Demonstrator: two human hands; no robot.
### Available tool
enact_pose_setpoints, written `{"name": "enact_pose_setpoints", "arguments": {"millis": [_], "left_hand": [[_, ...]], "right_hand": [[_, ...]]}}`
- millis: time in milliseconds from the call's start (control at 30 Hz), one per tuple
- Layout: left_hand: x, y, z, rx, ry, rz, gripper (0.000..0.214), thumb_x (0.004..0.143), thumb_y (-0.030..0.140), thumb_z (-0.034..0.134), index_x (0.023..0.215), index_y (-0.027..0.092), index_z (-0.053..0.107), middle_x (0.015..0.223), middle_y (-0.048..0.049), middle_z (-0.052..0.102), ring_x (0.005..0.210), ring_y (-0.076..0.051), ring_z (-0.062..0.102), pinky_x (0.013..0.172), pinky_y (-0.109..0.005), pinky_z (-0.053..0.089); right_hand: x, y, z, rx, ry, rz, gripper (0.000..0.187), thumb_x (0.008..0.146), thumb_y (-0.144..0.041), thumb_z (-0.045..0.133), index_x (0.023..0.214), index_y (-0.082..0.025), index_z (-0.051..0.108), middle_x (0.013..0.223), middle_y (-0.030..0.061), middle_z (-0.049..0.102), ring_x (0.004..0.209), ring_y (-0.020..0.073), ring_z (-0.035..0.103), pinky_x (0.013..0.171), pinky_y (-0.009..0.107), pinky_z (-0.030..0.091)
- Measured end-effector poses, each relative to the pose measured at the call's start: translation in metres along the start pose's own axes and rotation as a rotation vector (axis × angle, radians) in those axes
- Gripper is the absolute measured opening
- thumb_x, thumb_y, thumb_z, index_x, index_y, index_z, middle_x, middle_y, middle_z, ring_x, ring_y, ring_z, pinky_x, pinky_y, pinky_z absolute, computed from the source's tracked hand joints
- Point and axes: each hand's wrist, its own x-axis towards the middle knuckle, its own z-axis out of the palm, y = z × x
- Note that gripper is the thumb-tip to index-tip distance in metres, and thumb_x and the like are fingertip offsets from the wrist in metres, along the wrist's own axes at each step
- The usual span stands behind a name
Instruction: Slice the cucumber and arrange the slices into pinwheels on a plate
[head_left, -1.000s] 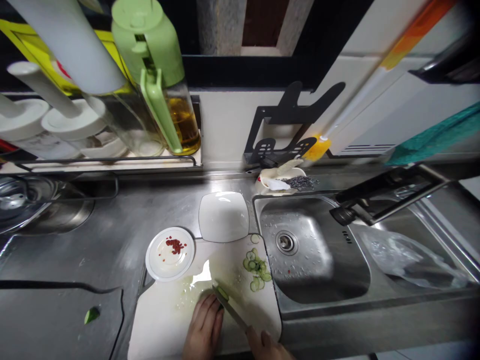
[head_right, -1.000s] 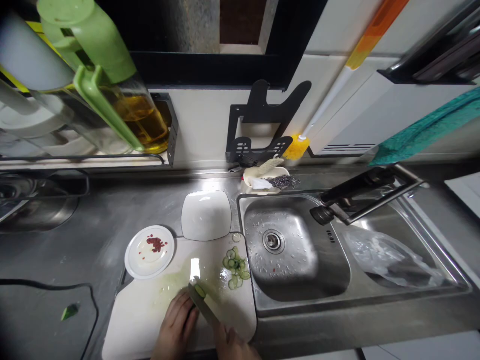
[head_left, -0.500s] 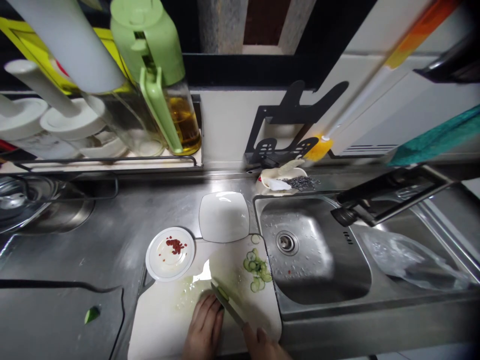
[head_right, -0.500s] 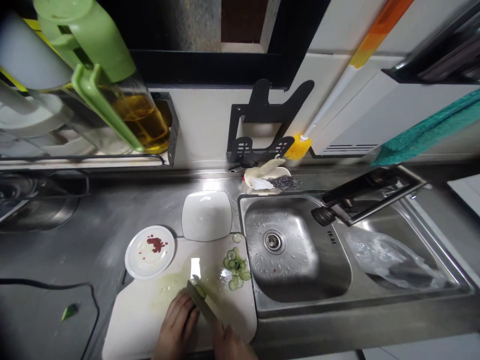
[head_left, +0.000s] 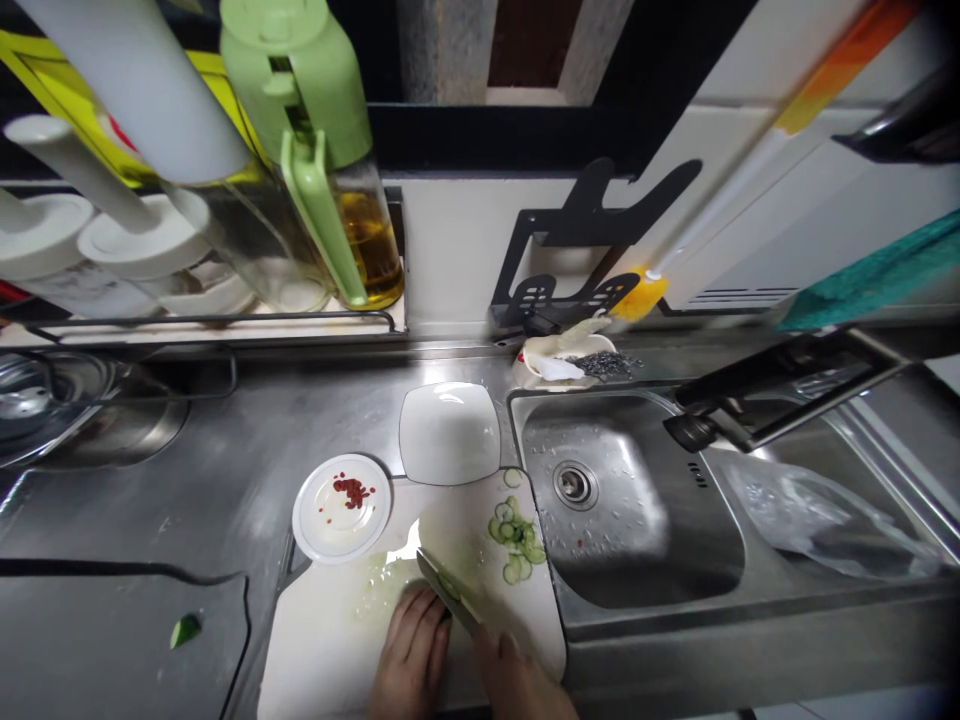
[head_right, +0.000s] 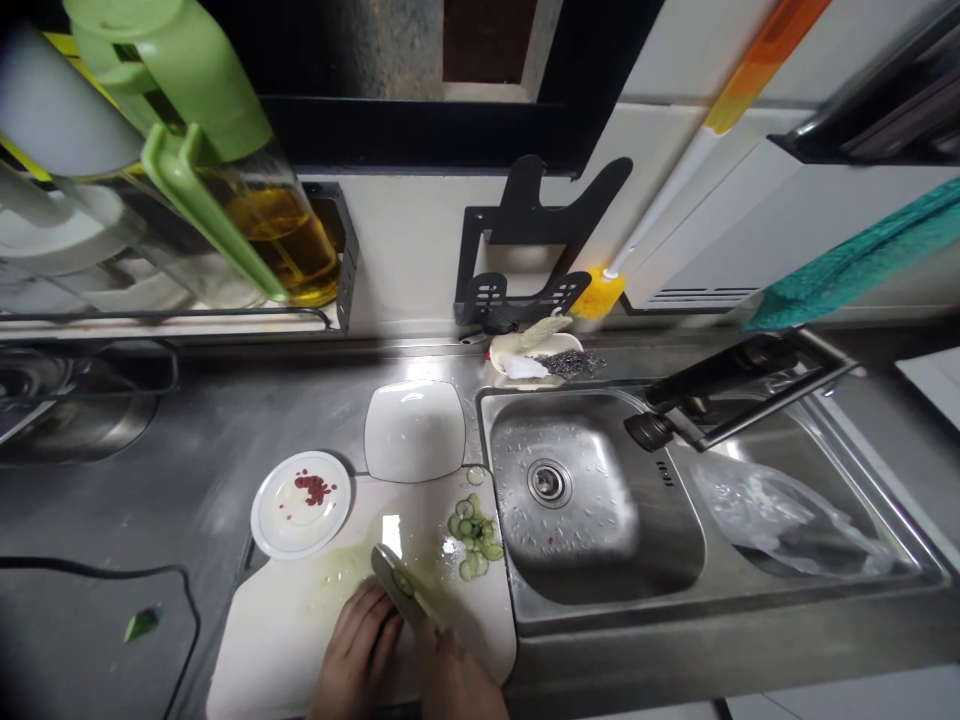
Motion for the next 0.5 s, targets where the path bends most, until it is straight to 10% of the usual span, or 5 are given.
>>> {"name": "enact_pose_setpoints", "arguments": {"millis": [500], "left_hand": [[0.002, 0.004, -0.005, -0.017, -0.005, -0.062, 0.03, 0.093, 0.022, 0.045, 0.119, 0.02, 0.061, 0.113, -0.0067, 0.069, 0.109, -0.018, 0.063, 0.096, -0.035, 0.054]], "right_hand": [[0.009, 0.004, -0.005, 0.046, -0.048, 0.002, 0.064, 0.077, 0.009, 0.025, 0.126, -0.02, 0.055, 0.106, 0.0105, 0.069, 0.09, 0.0222, 0.068, 0.068, 0.028, 0.052]]}}
